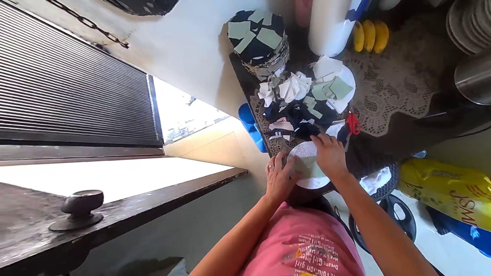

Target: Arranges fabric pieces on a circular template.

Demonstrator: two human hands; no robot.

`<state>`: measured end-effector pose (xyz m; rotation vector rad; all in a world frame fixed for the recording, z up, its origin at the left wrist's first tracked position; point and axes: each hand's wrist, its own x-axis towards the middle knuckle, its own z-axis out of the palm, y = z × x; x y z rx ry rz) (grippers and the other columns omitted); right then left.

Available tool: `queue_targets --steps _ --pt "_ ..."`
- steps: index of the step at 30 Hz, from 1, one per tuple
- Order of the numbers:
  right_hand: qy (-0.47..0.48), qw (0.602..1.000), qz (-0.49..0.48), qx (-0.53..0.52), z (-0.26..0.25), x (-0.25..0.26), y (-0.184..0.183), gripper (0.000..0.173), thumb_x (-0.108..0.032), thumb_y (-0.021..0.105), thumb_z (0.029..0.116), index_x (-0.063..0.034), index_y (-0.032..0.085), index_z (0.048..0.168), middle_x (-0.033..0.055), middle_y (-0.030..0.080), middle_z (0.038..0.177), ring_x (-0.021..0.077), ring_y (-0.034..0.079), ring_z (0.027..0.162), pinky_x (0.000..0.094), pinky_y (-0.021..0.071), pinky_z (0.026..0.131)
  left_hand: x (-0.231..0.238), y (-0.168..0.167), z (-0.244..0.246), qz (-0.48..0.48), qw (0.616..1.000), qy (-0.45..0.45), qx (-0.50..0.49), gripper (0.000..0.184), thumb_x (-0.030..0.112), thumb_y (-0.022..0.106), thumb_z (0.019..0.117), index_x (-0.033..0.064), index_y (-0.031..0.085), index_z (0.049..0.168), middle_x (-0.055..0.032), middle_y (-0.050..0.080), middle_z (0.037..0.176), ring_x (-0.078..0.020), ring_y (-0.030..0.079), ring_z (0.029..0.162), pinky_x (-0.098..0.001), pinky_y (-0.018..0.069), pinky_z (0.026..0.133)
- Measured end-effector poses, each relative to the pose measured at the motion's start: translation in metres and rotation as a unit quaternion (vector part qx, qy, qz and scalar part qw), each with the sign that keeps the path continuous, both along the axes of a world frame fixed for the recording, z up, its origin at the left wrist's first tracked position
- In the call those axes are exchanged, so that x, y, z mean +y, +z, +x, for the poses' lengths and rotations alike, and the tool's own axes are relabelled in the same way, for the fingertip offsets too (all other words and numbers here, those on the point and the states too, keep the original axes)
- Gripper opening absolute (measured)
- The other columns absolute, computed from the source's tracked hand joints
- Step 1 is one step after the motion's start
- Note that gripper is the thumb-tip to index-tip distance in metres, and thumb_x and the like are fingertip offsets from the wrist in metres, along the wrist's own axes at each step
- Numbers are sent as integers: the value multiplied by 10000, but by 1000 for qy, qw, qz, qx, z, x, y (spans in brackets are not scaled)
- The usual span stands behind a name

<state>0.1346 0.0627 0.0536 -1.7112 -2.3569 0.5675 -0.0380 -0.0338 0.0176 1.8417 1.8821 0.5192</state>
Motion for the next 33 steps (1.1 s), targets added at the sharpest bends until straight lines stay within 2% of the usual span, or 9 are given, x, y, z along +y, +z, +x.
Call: queue_targets --steps 2,5,9,11,13,17,22,27,33 --pt "-42 999 -8 -12 -2 8 -1 419 37 516 972 -85 679 1338 199 658 1323 443 629 1173 604 501 882 0 -1 0 -2 1000 1 1 533 392 745 882 173 675 1364 -290 510 1479 -564 466 1337 -710 353 1057" --pt "-113 989 -91 -41 -2 19 7 429 -27 498 1022 -65 587 1440 199 566 1456 448 565 1268 620 464 954 0 0 -1 -7 1000 -2 3 538 398 741 885 182 669 1373 -279 509 1488 -561 465 1341 -708 356 1054" --pt "-141 982 -120 -39 2 30 10 448 -17 515 1016 -62 566 1459 228 525 1463 448 531 1295 600 454 996 3 7 -1 -24 1000 2 -8 530 416 728 891 176 678 1361 -281 504 1489 -543 455 1357 -693 344 1072" --pt "-151 984 -91 12 10 23 9 411 -12 510 1016 -42 605 1414 244 568 1407 446 559 1278 591 467 1017 8 16 -1 -48 998 15 -31 540 393 714 909 124 659 1374 -281 494 1493 -532 439 1371 -684 341 1082" --pt "-155 985 -48 65 20 10 6 339 4 491 1007 -8 688 1283 256 628 1318 450 608 1211 593 487 986 18 24 -3 -52 997 28 -44 527 365 686 929 69 644 1363 -274 517 1468 -510 460 1359 -664 373 1067" --pt "-153 982 -16 109 40 -22 0 242 -32 514 987 13 746 1039 234 692 1191 424 660 1112 570 526 914 61 40 -5 -61 997 8 -40 400 248 626 985 63 660 1338 -259 543 1439 -474 458 1376 -651 344 1114" --pt "-177 975 20 134 54 -55 -6 195 -73 612 950 20 749 1052 238 702 1144 432 676 1063 569 547 878 123 47 11 25 997 -66 12 282 135 610 990 99 731 1242 -209 610 1356 -445 490 1340 -658 363 1075" --pt "-195 968 38 155 62 -77 -11 185 -45 612 937 -4 767 1028 212 713 1125 406 689 1041 543 562 862 174 53 9 52 988 -126 73 270 19 627 930 71 749 1166 -229 618 1322 -465 510 1311 -664 395 1042" --pt "-213 960 33 176 64 -86 -11 183 -36 609 939 -6 774 1012 214 715 1128 403 693 1037 537 566 870 204 70 -5 -27 975 -195 102 164 88 630 986 14 756 1061 -217 652 1257 -437 534 1290 -637 389 1069"
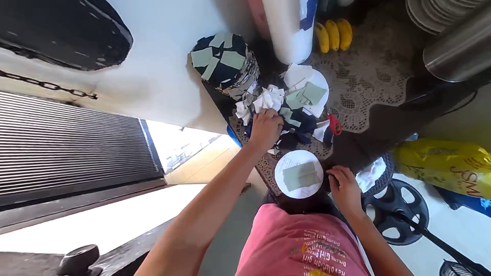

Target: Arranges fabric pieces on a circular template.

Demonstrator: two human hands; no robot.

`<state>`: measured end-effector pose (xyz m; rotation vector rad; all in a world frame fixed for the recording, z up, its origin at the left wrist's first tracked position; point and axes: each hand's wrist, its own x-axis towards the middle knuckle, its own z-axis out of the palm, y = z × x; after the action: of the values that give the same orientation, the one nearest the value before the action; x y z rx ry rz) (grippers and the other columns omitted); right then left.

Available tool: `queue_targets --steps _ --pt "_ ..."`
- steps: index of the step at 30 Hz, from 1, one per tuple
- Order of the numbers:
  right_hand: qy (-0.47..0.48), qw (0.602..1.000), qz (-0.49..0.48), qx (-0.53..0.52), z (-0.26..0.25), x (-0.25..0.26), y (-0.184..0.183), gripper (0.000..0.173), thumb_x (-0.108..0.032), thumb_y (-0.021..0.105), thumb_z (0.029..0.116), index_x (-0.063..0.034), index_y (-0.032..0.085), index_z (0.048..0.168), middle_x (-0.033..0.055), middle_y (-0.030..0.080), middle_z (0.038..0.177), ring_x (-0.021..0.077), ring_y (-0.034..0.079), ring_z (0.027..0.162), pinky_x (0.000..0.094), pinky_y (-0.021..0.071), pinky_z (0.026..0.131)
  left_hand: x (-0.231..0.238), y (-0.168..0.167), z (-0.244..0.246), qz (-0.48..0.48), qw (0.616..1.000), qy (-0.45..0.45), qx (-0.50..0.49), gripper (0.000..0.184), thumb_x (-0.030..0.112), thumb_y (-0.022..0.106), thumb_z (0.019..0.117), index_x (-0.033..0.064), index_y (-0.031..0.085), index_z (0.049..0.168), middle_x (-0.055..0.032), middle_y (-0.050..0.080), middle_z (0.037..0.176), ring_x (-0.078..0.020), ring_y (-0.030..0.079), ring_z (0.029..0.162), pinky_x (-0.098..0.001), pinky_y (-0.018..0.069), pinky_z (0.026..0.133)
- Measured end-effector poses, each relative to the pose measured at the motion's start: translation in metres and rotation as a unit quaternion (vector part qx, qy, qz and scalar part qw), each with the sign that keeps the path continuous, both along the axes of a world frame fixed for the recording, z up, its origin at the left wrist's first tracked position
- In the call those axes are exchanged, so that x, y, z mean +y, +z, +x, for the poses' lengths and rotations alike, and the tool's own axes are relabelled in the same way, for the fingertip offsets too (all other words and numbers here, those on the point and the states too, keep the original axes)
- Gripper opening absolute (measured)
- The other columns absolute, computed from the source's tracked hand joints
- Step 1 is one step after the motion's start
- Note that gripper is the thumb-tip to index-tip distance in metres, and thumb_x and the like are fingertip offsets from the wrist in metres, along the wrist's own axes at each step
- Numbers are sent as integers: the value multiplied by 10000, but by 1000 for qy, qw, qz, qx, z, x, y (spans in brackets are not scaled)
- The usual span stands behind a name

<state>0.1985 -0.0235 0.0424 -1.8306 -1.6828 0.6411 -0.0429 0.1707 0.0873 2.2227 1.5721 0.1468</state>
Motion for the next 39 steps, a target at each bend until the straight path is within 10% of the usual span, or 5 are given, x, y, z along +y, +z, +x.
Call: queue_targets --steps 16,23,33,39 --pt "21 995 19 100 -20 46 49 216 -77 575 981 0 757 1068 192 725 1091 317 699 992 443 572 861 -5 68 -1 -246 876 182 -374 127 43 578 1017 9 597 1138 -68 652 987 -113 645 864 -325 562 828" --pt "42 932 -95 346 -23 76 106 429 -187 632 989 -17 607 1382 136 649 1337 187 635 1183 368 529 969 -47 81 21 -314 857 114 -393 124 59 595 1020 24 663 1117 -40 688 965 -99 664 842 -309 582 781" --pt "-86 815 -239 521 -11 40 84 48 10 595 991 -31 621 997 9 682 879 82 675 831 252 573 772 -115 60 63 -365 705 299 -530 94 -47 504 1025 2 569 1071 -77 676 961 -147 700 851 -314 607 802" --pt "-39 882 -314 349 8 42 57 97 -50 676 967 24 660 1027 45 680 833 67 643 687 238 554 674 -139 12 68 -347 800 268 -409 182 -41 639 952 -78 575 1118 -109 667 960 -130 697 806 -280 611 754"
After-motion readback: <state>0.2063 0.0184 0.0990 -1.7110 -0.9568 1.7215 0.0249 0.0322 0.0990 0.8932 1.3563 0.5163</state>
